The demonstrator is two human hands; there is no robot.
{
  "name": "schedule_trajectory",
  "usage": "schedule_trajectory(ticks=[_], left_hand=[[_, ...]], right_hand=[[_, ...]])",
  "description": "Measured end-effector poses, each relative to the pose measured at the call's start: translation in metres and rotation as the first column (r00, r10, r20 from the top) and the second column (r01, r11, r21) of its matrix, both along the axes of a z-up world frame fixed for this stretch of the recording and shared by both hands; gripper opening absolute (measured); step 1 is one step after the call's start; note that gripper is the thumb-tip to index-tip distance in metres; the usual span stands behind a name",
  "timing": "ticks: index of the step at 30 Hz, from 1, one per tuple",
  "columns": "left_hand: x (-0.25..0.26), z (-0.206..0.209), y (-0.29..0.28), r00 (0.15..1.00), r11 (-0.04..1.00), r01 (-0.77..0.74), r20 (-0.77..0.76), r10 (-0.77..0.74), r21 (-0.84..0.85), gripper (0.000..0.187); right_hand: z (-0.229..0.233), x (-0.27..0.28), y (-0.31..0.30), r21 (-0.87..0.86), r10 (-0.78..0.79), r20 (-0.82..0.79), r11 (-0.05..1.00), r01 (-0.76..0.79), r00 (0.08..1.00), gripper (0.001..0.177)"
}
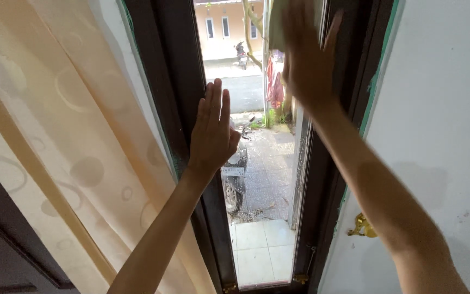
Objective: Sprays a window pane with cleaning solution and wipes it clean with a cloth.
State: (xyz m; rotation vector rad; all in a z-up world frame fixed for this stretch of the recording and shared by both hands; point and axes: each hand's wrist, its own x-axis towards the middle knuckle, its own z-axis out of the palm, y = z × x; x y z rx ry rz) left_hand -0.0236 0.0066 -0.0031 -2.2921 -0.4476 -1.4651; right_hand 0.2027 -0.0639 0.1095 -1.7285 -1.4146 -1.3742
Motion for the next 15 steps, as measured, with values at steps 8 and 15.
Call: schedule_trajectory(ticks=[8,15], left_hand=[[-0.01,-0.006,0.01,0.998,0.997,0.039,0.052,-0.036,-0.064,0.087],[-0.013,-0.001,0.002,0.999,0.997,-0.022,0.038,0.024,-0.07,0.081]], right_hand=[[-0.195,-0.028,-0.048,-0.133,0.234,0.02,0.964,-0.229,0.972,0.079],[-0.064,-0.012,0.012,-0.009,0.08,0.067,0.997,-0.079,0.995,0.065]])
